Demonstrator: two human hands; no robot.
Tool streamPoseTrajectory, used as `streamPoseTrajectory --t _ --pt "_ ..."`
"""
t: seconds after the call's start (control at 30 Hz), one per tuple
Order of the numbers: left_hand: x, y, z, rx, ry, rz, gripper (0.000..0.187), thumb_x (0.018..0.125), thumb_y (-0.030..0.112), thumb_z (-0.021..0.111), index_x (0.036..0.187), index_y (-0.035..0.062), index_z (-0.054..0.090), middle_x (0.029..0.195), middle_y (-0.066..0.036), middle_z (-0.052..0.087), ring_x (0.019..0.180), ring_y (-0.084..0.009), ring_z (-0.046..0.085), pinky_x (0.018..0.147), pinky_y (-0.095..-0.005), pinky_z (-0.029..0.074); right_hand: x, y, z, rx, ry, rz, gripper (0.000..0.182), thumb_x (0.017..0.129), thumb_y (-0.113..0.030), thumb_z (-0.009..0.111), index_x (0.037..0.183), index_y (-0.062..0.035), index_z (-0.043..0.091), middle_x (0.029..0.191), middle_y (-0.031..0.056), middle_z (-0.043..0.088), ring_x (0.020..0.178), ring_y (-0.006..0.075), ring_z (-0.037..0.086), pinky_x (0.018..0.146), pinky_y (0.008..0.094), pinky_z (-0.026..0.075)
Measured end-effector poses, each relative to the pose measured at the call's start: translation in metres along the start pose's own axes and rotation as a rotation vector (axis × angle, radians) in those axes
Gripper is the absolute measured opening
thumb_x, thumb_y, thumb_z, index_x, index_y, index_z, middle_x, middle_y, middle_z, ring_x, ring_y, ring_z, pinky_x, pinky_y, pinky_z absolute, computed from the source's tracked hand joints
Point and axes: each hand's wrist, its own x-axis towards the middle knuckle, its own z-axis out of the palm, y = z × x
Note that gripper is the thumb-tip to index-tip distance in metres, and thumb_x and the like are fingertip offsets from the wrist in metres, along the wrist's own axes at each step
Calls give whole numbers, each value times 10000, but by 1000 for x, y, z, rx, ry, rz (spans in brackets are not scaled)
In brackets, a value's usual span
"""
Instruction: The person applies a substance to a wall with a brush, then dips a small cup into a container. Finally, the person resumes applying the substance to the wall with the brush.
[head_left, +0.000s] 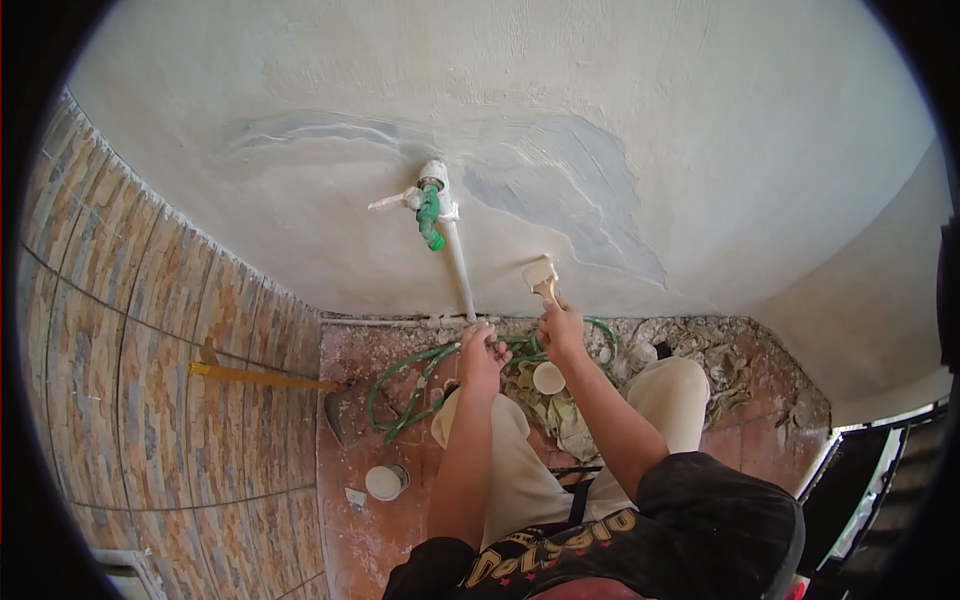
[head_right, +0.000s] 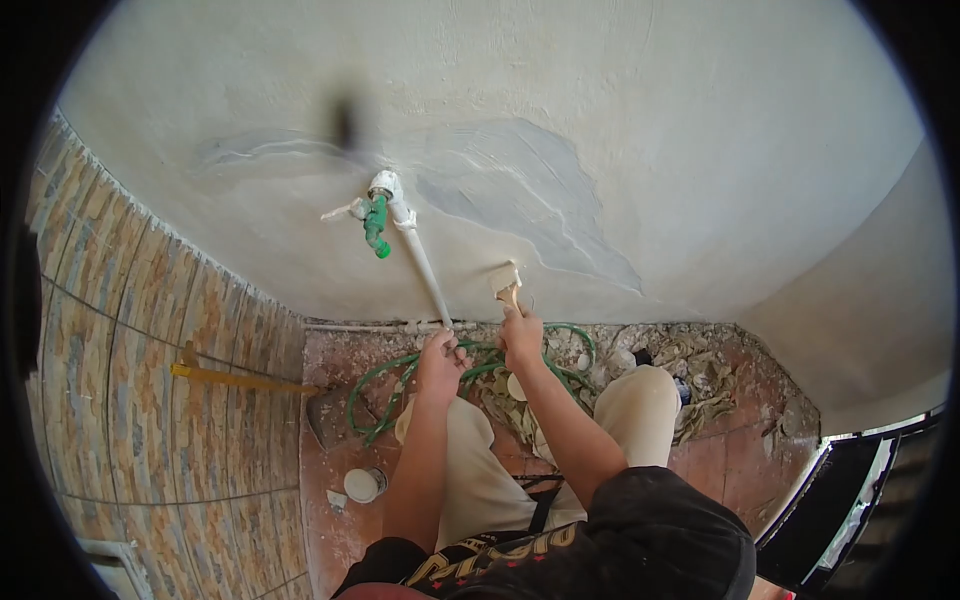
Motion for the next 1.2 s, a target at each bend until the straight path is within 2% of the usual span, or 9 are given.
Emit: streamPoseTrajectory --t 0.3,0.4,0.53,0.63,0.73,0.87,0.97,1.13,1.2 --pt "1 -2 -4 8 51 35 146 834 171 552 902 130 429 780 4 418 605 -127 464 550 -298 426 -99 -157 111 103 -601 -260 211 906 -149 512 1091 -49 527 594 -84 306 437 15 239 386 219 191" --pt "3 -3 -8 4 26 22 144 834 171 551 900 130 429 779 5 413 606 -128 458 558 -299 421 -49 -120 86 44 -479 -179 219 899 -154 524 1089 -47 537 599 -81 314 432 17 245 382 216 203" --pt "0 0 -4 -4 -12 4 147 831 169 554 909 130 436 782 5 400 615 -133 451 573 -306 411 -7 -51 -13 -106 -115 -63 327 872 -164 542 1151 7 549 613 -49 363 427 49 309 358 231 275" --pt "5 -3 -5 -3 -27 7 157 823 156 556 921 133 435 792 2 396 619 -137 449 569 -309 410 -27 -60 -23 -171 -94 -143 333 876 -167 537 1163 1 549 609 -41 371 426 48 327 356 234 282" --pt "1 -4 -2 7 3 1 158 818 149 555 914 134 431 792 1 398 620 -138 452 564 -312 413 -82 -125 43 -279 -333 -360 348 892 -165 535 1198 -2 525 613 -60 344 435 28 292 365 217 264" --pt "3 -4 -8 -37 50 28 150 812 146 559 888 131 430 789 2 401 616 -140 454 560 -315 416 -59 -139 90 -370 -459 -588 330 890 -179 554 1154 19 557 621 -48 388 435 39 319 369 219 300" --pt "-1 1 -9 -42 20 38 149 807 144 563 887 132 438 793 1 406 617 -139 455 563 -309 409 -25 -132 51 -450 -308 -485 316 877 -165 567 1147 -3 586 617 -42 393 435 48 342 369 221 315" --pt "1 1 -7 -23 -9 -23 148 802 143 564 894 138 448 794 6 411 627 -133 453 574 -309 402 6 -92 -107 -418 167 -337 308 853 -122 546 1135 -14 604 575 7 468 408 88 417 351 259 331" --pt "1 -2 -4 -22 -25 -33 149 801 144 562 899 140 450 791 9 412 629 -131 452 576 -312 400 7 -74 -147 -544 378 -318 312 867 -130 539 1150 -9 589 546 -32 386 398 71 342 347 244 314"
